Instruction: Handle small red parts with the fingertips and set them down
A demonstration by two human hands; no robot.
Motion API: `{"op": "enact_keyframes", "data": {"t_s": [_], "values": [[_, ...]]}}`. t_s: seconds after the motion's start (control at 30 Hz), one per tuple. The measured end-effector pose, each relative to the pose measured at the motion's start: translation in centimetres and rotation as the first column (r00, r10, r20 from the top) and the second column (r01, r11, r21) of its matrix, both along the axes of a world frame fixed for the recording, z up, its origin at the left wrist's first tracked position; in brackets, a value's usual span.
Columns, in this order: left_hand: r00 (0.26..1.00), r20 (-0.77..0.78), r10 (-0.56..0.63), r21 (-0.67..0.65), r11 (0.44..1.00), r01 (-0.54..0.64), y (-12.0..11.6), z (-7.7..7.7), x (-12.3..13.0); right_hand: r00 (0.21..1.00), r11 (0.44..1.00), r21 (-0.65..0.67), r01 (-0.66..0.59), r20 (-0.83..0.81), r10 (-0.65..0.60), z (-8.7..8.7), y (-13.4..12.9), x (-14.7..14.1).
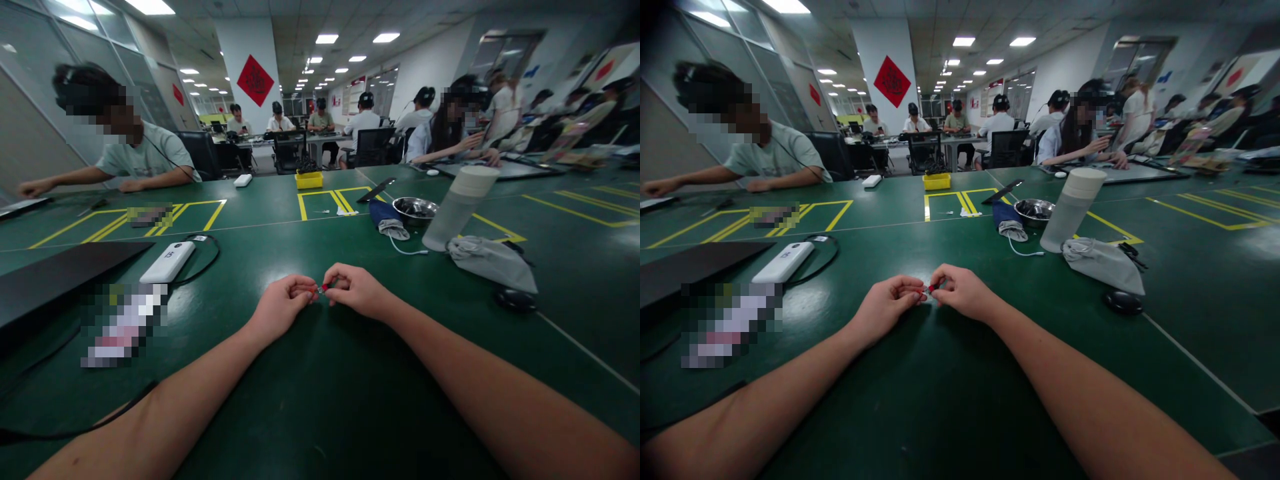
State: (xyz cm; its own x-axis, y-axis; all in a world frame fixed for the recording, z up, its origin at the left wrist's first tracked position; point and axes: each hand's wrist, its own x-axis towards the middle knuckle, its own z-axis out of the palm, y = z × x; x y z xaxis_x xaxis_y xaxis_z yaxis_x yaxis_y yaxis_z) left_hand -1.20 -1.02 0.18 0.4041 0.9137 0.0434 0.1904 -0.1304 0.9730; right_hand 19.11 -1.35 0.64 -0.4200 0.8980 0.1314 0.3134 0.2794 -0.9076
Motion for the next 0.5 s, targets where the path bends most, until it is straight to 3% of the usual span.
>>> {"op": "enact_keyframes", "data": {"t_s": [0.13, 0.3, 0.5], "values": [[0.994, -0.105, 0.027, 0.045, 0.999, -0.022, 0.06, 0.1, -0.21, 0.995, 0.993, -0.097, -0.063, -0.082, 0.055, 0.23, -0.04, -0.09], [0.998, -0.067, 0.013, 0.061, 0.998, -0.009, 0.09, -0.12, -0.19, 0.979, 0.99, -0.135, -0.044, -0.203, 0.015, 0.29, -0.08, -0.14], [0.999, -0.052, 0.016, 0.115, 0.993, -0.01, -0.02, 0.05, 0.09, 0.974, 0.975, -0.216, -0.058, -0.227, 0.008, -0.19, 0.06, -0.47]]}}
